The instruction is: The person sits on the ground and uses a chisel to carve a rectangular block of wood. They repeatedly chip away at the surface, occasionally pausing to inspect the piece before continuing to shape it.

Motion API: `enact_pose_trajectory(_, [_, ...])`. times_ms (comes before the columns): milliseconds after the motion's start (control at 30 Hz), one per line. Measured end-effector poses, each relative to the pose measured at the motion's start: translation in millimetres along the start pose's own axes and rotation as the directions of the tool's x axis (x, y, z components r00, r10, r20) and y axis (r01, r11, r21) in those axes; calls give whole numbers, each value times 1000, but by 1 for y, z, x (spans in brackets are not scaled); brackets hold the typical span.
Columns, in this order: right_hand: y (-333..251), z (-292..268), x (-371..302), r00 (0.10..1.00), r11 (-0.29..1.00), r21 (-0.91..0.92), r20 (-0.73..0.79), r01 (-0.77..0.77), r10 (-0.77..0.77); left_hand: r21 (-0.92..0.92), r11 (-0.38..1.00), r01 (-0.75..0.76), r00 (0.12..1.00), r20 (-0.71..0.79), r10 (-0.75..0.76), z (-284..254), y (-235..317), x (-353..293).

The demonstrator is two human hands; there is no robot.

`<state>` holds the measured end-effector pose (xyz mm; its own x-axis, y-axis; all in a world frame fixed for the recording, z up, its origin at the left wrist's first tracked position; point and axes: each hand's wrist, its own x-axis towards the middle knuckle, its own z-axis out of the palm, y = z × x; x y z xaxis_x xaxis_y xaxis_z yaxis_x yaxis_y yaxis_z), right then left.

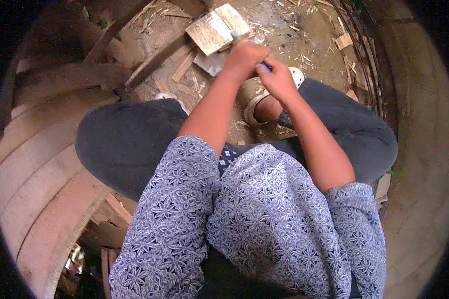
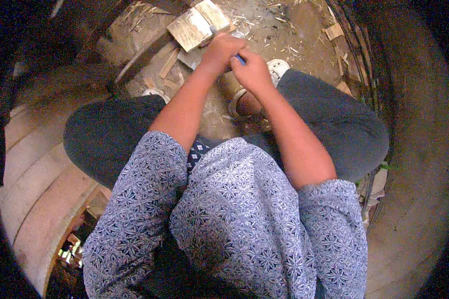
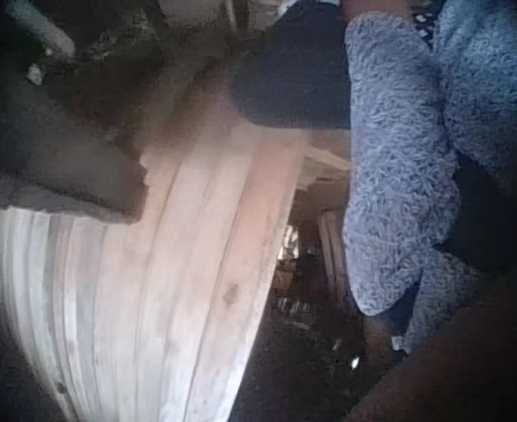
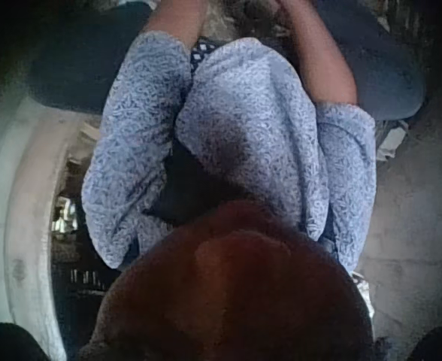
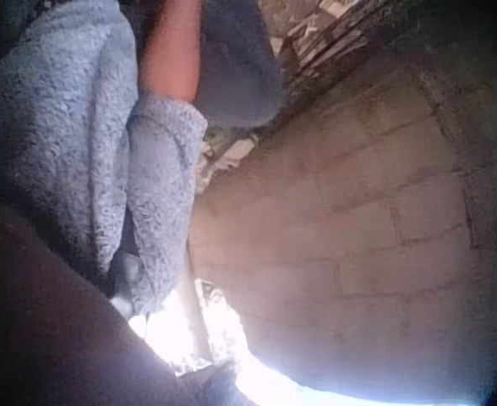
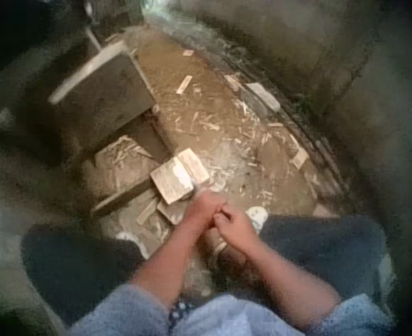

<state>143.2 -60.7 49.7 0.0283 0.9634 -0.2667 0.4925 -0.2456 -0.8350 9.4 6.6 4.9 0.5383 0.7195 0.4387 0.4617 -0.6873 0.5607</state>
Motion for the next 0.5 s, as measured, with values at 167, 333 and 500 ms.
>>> enact_pose_trajectory(167, [0,-33,-14,996,998,53,81,-45,41,-28,999,-17,1000,-2,17,11,23,9])
enact_pose_trajectory(333, [-4,-31,-17,989,996,88,146,13,-26,42,997,68,996,59,-70,8,28,-3])
enact_pose_trajectory(500, [-7,-25,-17,990,995,-101,144,17,-3,74,994,76,993,83,-82,1,29,-9])
